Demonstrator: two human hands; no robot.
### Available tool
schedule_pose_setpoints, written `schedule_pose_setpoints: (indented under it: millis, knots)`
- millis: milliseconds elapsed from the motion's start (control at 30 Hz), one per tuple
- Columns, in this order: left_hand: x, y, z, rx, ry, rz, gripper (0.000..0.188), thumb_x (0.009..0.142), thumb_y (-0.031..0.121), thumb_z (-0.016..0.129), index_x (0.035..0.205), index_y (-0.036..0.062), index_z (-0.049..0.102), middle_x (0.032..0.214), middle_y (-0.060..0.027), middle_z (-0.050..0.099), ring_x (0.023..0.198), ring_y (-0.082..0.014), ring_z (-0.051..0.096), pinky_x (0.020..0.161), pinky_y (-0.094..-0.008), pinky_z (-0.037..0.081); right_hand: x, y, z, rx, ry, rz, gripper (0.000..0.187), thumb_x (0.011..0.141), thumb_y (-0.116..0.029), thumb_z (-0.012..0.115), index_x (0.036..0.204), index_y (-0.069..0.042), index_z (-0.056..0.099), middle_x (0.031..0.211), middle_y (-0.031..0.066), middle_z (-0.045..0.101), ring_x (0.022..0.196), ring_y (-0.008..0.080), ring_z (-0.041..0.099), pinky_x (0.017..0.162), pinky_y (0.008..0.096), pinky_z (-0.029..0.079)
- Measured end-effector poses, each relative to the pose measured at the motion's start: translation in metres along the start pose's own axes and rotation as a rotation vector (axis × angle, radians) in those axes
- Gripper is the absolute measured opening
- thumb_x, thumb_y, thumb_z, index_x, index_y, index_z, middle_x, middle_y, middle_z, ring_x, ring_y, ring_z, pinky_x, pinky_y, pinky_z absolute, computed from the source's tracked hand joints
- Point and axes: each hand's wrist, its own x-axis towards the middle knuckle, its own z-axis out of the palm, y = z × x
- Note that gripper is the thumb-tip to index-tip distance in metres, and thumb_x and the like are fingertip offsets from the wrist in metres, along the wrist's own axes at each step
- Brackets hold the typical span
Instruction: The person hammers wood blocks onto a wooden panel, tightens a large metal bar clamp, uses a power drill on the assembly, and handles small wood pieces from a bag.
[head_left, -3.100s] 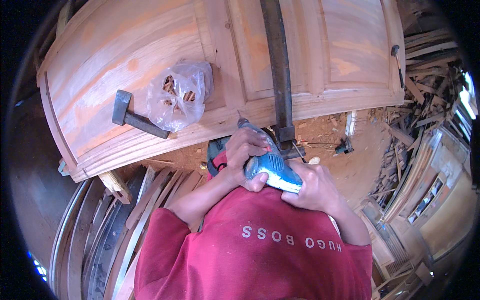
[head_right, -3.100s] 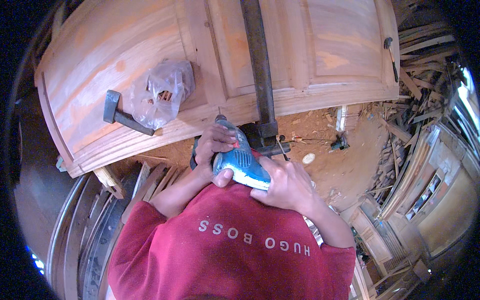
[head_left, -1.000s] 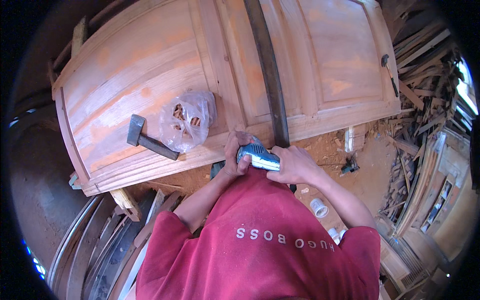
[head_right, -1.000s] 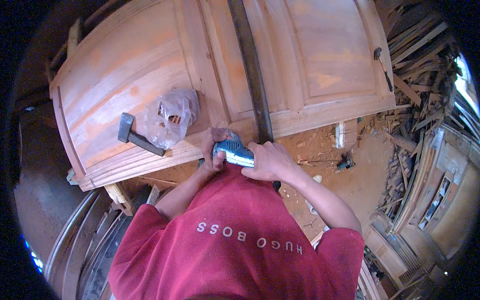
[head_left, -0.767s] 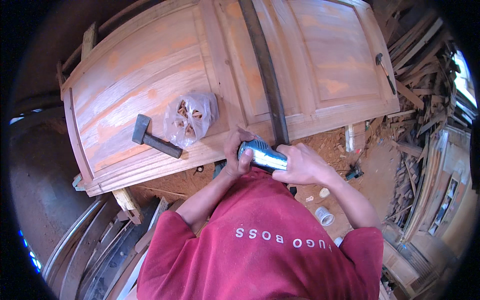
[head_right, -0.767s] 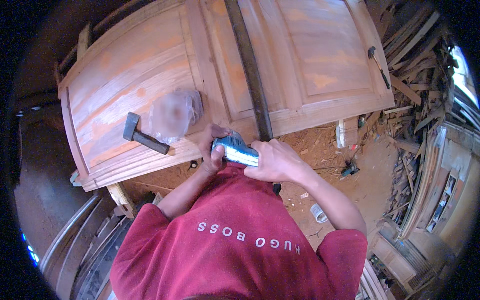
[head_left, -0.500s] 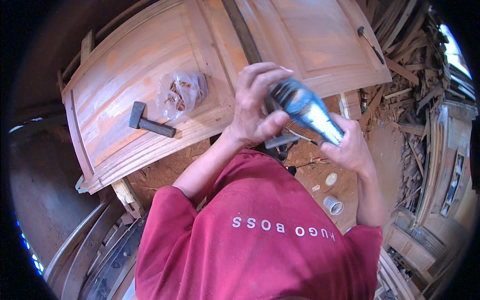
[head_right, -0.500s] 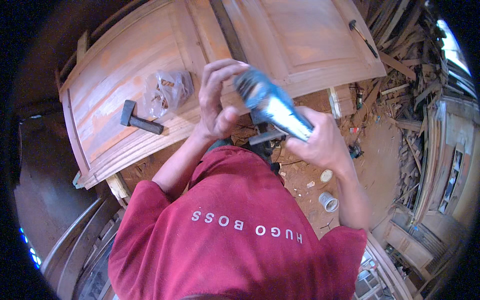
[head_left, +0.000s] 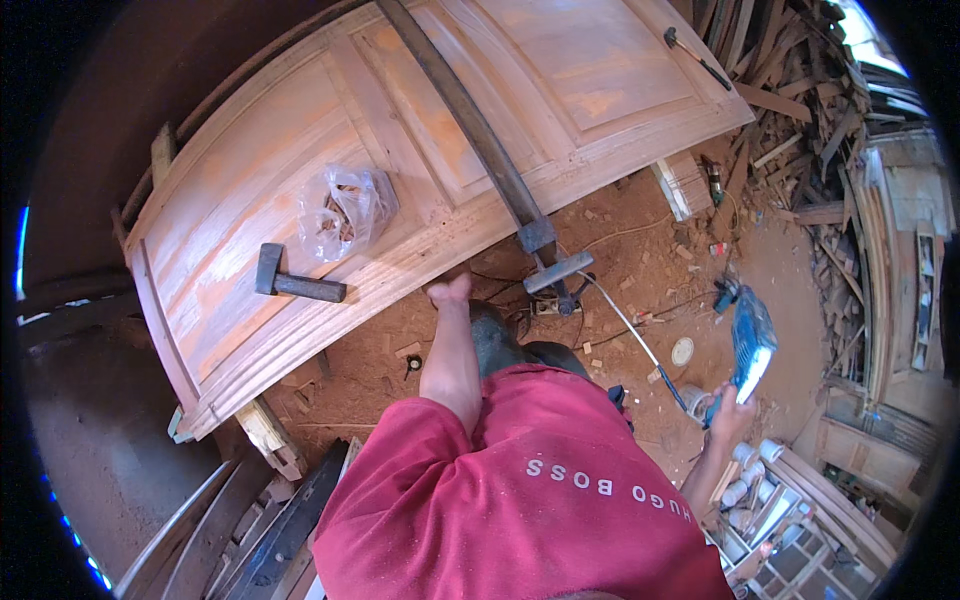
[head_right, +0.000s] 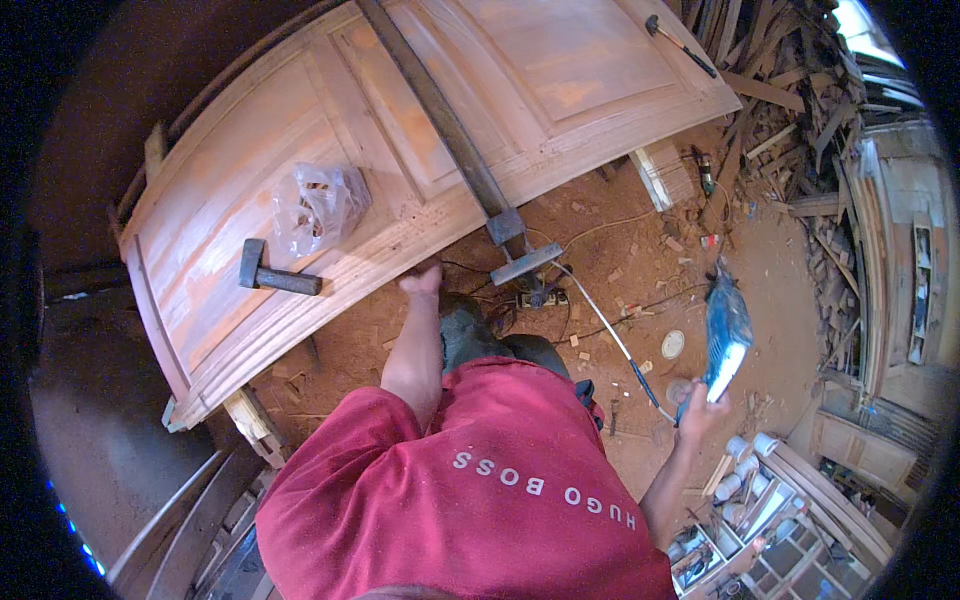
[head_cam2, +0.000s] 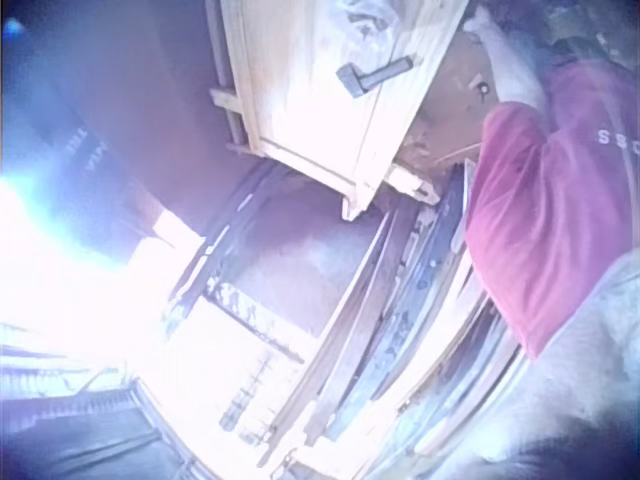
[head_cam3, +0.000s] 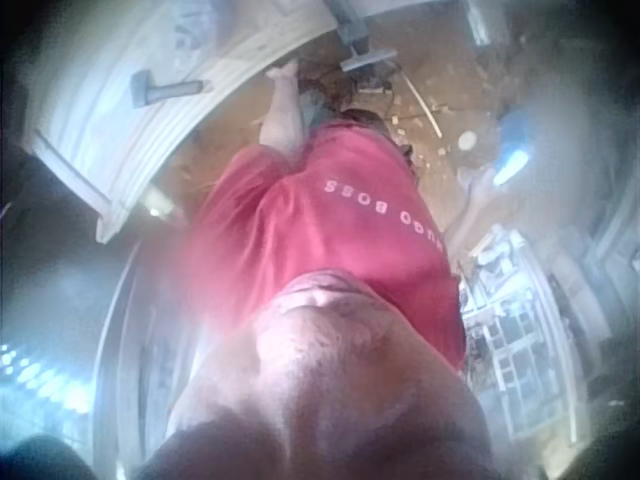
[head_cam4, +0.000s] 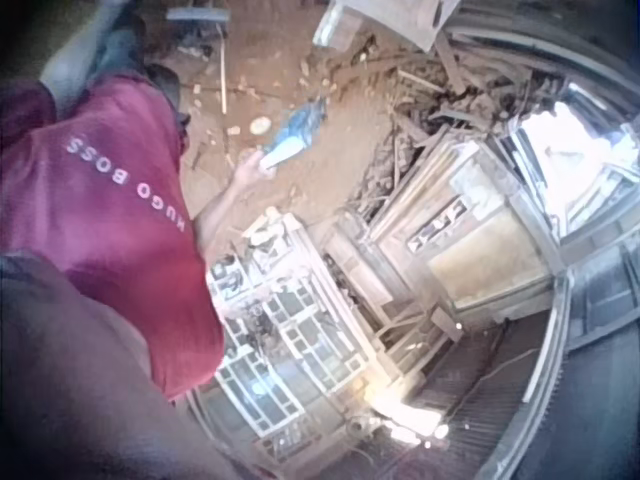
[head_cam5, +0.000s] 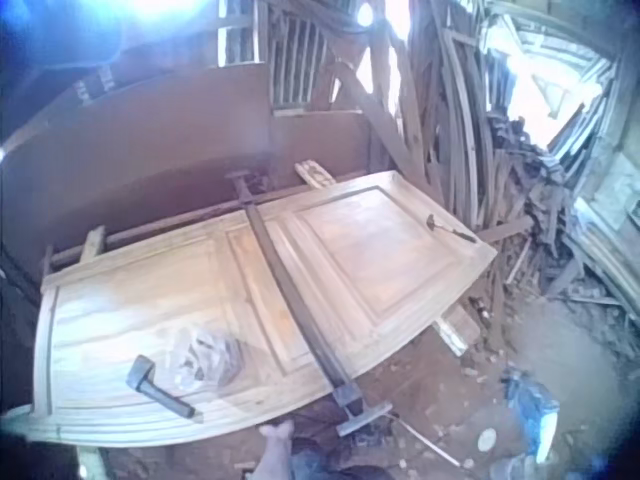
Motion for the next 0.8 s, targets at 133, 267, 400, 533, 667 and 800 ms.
schedule_pose_setpoints:
  millis: [133, 267, 400, 533, 667, 800]
  knots:
    - [0.027, 0.005, -0.018, -0.088, -0.025, -0.002, 0.062, 0.084, 0.051, 0.056, 0.133, 0.0129, 0.055, 0.139, -0.0109, 0.053, 0.127, -0.0340, 0.049, 0.104, -0.0542, 0.041, -0.014, -0.001, -0.022, 0.118, 0.078, 0.027, 0.026, 0.094, -0.012, 0.050, 0.114, 0.003, 0.057, 0.071, 0.0051, 0.055, 0.054, 0.0126, 0.054, 0.046, 0.0262, 0.045]
    - [0.039, 0.024, -0.028, -0.109, -0.080, -0.139, 0.058, 0.088, 0.049, 0.049, 0.133, 0.0118, 0.055, 0.138, -0.0116, 0.054, 0.127, -0.0348, 0.049, 0.104, -0.0558, 0.040, 0.000, 0.001, -0.011, 0.234, 0.265, -0.053, 0.025, 0.096, -0.024, 0.054, 0.108, -0.002, 0.059, 0.075, 0.0032, 0.054, 0.058, 0.0129, 0.055, 0.046, 0.0280, 0.045]
    - [0.024, 0.020, -0.021, -0.170, 0.034, -0.215, 0.052, 0.092, 0.044, 0.047, 0.131, 0.0098, 0.057, 0.137, -0.0113, 0.055, 0.126, -0.0326, 0.051, 0.107, -0.0543, 0.039, 0.011, -0.047, 0.038, 0.434, 0.376, -0.113, 0.023, 0.092, -0.023, 0.054, 0.106, -0.005, 0.058, 0.071, 0.0039, 0.052, 0.055, 0.0152, 0.052, 0.048, 0.0297, 0.044]
    - [0.021, 0.023, -0.014, -0.185, 0.275, -0.189, 0.049, 0.093, 0.042, 0.049, 0.127, 0.0089, 0.060, 0.134, -0.0109, 0.058, 0.123, -0.0310, 0.054, 0.106, -0.0523, 0.041, 0.021, -0.104, 0.099, 0.518, 0.394, -0.238, 0.026, 0.086, -0.019, 0.055, 0.106, -0.003, 0.055, 0.074, 0.0048, 0.050, 0.059, 0.0166, 0.052, 0.051, 0.0299, 0.044]
    - [-0.009, 0.020, -0.005, 0.232, 0.429, -0.326, 0.034, 0.094, 0.035, 0.050, 0.109, 0.0080, 0.065, 0.107, -0.0089, 0.068, 0.097, -0.0263, 0.064, 0.083, -0.0495, 0.052, 0.032, -0.133, 0.148, 0.663, 0.355, -0.346, 0.031, 0.083, -0.020, 0.056, 0.109, -0.004, 0.055, 0.077, 0.0055, 0.049, 0.065, 0.0165, 0.053, 0.055, 0.0311, 0.045]
    - [0.002, 0.010, -0.022, 1.114, 0.448, -0.768, 0.016, 0.093, 0.022, 0.060, 0.095, 0.0071, 0.065, 0.079, -0.0064, 0.065, 0.068, -0.0165, 0.062, 0.055, -0.0334, 0.051, 0.041, -0.191, 0.234, 0.755, 0.150, -0.443, 0.051, 0.078, -0.026, 0.060, 0.123, -0.003, 0.052, 0.076, 0.0061, 0.049, 0.066, 0.0162, 0.052, 0.056, 0.0325, 0.046]
